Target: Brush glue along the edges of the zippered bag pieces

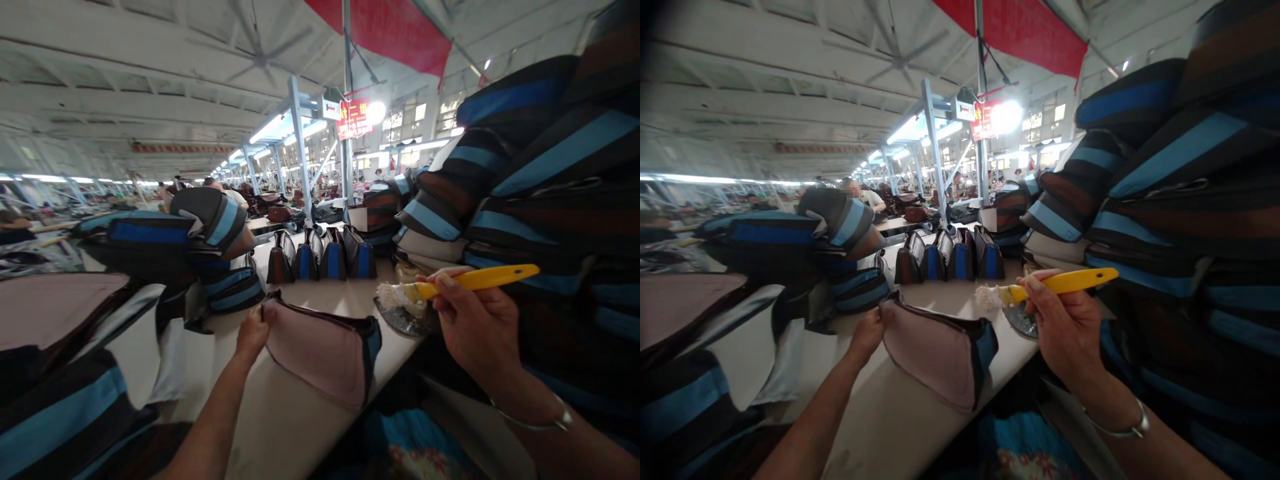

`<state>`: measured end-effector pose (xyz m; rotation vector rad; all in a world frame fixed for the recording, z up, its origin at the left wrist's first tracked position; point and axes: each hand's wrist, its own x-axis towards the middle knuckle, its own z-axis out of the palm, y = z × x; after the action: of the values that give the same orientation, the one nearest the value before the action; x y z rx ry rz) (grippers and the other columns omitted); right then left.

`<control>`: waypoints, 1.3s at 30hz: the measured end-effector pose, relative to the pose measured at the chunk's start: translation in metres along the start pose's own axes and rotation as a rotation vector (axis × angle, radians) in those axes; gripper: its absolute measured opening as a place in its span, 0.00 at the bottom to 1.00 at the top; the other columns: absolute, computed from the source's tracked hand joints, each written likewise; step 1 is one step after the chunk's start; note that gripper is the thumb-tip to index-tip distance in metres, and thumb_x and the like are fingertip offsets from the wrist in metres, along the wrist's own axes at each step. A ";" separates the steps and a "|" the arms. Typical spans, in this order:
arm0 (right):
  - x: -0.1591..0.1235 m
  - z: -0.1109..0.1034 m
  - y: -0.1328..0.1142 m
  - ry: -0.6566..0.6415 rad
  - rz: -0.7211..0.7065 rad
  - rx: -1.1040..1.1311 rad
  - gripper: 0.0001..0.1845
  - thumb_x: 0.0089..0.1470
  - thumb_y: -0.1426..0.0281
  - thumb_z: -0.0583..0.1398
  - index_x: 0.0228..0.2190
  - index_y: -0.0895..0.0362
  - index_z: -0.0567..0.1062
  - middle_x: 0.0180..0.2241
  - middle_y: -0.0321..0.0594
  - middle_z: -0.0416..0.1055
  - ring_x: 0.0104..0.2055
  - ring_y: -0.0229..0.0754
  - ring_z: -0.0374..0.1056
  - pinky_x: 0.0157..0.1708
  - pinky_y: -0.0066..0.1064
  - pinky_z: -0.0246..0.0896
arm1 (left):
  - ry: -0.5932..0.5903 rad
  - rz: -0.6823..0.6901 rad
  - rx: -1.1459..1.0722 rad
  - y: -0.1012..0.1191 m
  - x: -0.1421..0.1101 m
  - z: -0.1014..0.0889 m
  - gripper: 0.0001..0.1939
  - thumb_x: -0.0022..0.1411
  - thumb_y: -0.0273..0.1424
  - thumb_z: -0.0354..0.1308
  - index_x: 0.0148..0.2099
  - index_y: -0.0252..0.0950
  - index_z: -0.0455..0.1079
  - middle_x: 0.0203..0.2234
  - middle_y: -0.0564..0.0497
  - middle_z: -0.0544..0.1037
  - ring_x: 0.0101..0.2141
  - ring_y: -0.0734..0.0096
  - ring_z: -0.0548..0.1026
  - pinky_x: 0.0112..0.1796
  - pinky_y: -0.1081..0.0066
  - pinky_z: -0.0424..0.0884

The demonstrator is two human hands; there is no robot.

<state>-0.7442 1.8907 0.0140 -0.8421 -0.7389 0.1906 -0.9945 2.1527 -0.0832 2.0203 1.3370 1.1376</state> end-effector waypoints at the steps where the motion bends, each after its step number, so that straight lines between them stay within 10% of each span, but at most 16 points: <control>1: -0.002 -0.003 0.003 0.014 0.030 0.002 0.08 0.49 0.66 0.70 0.29 0.57 0.79 0.27 0.38 0.71 0.23 0.32 0.60 0.18 0.21 0.53 | 0.025 -0.025 -0.006 -0.004 0.000 0.011 0.27 0.59 0.49 0.55 0.48 0.32 0.72 0.43 0.40 0.78 0.46 0.54 0.75 0.46 0.63 0.70; 8: -0.003 -0.017 0.015 0.091 0.152 -0.005 0.14 0.40 0.63 0.73 0.26 0.58 0.79 0.27 0.38 0.71 0.23 0.30 0.59 0.19 0.18 0.53 | 0.153 -0.009 -0.095 -0.002 -0.093 0.058 0.34 0.68 0.51 0.36 0.63 0.33 0.59 0.57 0.38 0.66 0.57 0.57 0.66 0.56 0.58 0.64; 14: -0.013 -0.016 0.033 0.020 0.172 -0.030 0.11 0.47 0.64 0.70 0.30 0.56 0.77 0.26 0.35 0.69 0.24 0.32 0.60 0.23 0.22 0.58 | 0.085 0.326 0.054 0.055 -0.183 0.100 0.43 0.54 0.55 0.60 0.64 0.35 0.61 0.48 0.39 0.68 0.49 0.51 0.68 0.49 0.51 0.69; 23: -0.020 -0.025 0.039 -0.144 -0.255 -0.393 0.08 0.59 0.64 0.62 0.30 0.54 0.76 0.31 0.39 0.70 0.36 0.43 0.67 0.35 0.34 0.64 | -0.061 0.206 -0.337 0.077 -0.156 0.093 0.13 0.67 0.36 0.52 0.46 0.36 0.74 0.31 0.51 0.69 0.34 0.69 0.70 0.38 0.71 0.69; 32: -0.019 0.020 0.048 -0.675 -0.562 -0.563 0.04 0.62 0.73 0.56 0.34 0.54 0.70 0.31 0.37 0.73 0.37 0.44 0.72 0.44 0.38 0.65 | -0.133 0.180 -0.392 0.088 -0.154 0.058 0.08 0.65 0.35 0.55 0.39 0.36 0.72 0.32 0.53 0.70 0.36 0.70 0.70 0.39 0.73 0.66; 39: -0.009 0.018 0.026 -0.637 -0.737 -0.628 0.04 0.60 0.76 0.56 0.36 0.55 0.69 0.29 0.36 0.72 0.35 0.42 0.71 0.48 0.39 0.65 | -0.225 0.162 -0.470 0.088 -0.151 0.052 0.12 0.65 0.35 0.56 0.47 0.38 0.74 0.34 0.53 0.71 0.37 0.70 0.71 0.41 0.73 0.67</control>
<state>-0.7592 1.9152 -0.0016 -1.0455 -1.7119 -0.4859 -0.9330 1.9826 -0.1043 1.8570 0.7232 1.1267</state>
